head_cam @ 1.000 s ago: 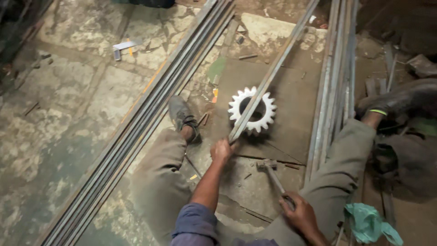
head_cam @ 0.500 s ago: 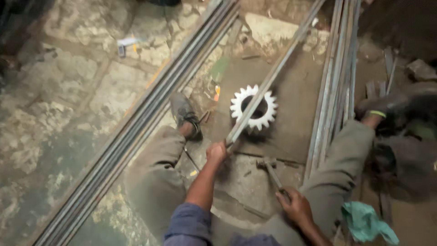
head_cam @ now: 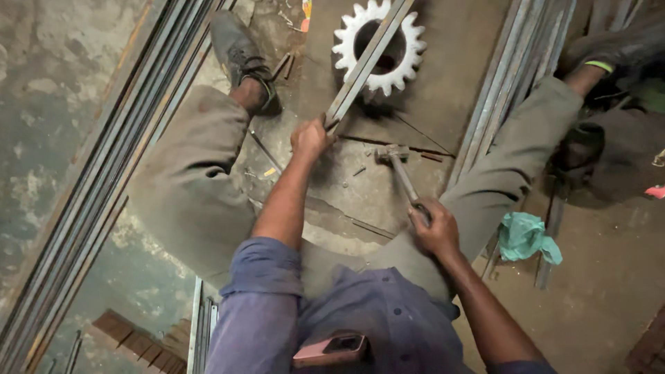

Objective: The person sits on the floor and repeatedly hammers a metal rod that is placed across a large white gear. The person uses a hammer to strike the rod multiple times, occasionally adjusting the rod's position or picking up a new rod from a nearby pile.

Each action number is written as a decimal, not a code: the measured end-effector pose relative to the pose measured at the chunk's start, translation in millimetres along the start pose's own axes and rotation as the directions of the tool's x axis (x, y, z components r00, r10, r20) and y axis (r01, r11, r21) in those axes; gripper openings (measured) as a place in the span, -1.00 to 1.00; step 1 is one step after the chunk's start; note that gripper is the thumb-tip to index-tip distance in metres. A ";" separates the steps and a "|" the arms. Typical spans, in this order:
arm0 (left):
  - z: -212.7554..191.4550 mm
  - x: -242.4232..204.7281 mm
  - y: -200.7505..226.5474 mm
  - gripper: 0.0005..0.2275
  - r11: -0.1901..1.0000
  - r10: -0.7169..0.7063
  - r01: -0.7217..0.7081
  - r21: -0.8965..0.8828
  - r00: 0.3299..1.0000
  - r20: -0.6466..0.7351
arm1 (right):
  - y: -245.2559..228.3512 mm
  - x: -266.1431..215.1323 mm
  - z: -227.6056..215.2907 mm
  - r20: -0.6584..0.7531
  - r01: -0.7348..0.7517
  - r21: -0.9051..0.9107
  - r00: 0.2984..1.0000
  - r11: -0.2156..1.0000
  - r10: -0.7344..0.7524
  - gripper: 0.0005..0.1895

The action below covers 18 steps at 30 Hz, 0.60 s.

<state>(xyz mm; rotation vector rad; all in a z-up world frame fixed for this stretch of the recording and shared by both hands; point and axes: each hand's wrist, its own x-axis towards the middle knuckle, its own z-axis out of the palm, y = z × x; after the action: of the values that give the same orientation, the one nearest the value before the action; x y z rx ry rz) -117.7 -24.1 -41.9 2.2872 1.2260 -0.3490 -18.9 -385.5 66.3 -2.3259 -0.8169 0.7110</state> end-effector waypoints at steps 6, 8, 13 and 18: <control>8.5 20.4 -18.2 -0.51 0.999 0.034 -0.034 0.011 0.999 -0.032 | -1.4 15.0 8.2 -0.026 0.087 0.003 0.996 0.996 -0.087 -0.70; 29.9 33.7 -21.2 -0.61 1.000 0.016 -0.016 0.012 0.999 -0.029 | 11.7 -2.0 4.1 -0.035 0.099 0.019 0.995 0.995 -0.099 -0.69; 33.0 62.9 -20.7 -0.68 0.998 -0.061 0.062 0.003 0.988 -0.145 | 19.3 6.6 14.9 -0.011 -0.060 0.075 0.998 0.995 0.061 -0.63; -11.6 38.9 -1.7 -0.49 0.998 -0.068 0.067 0.021 0.998 0.007 | 11.0 11.3 9.7 0.121 -0.223 0.009 0.968 0.975 0.220 -0.62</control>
<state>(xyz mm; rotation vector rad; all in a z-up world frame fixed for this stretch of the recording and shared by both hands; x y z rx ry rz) -97.6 10.2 -50.4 2.2633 1.3037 -0.3964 -13.3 -381.7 49.0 -2.3962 -0.5997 0.9580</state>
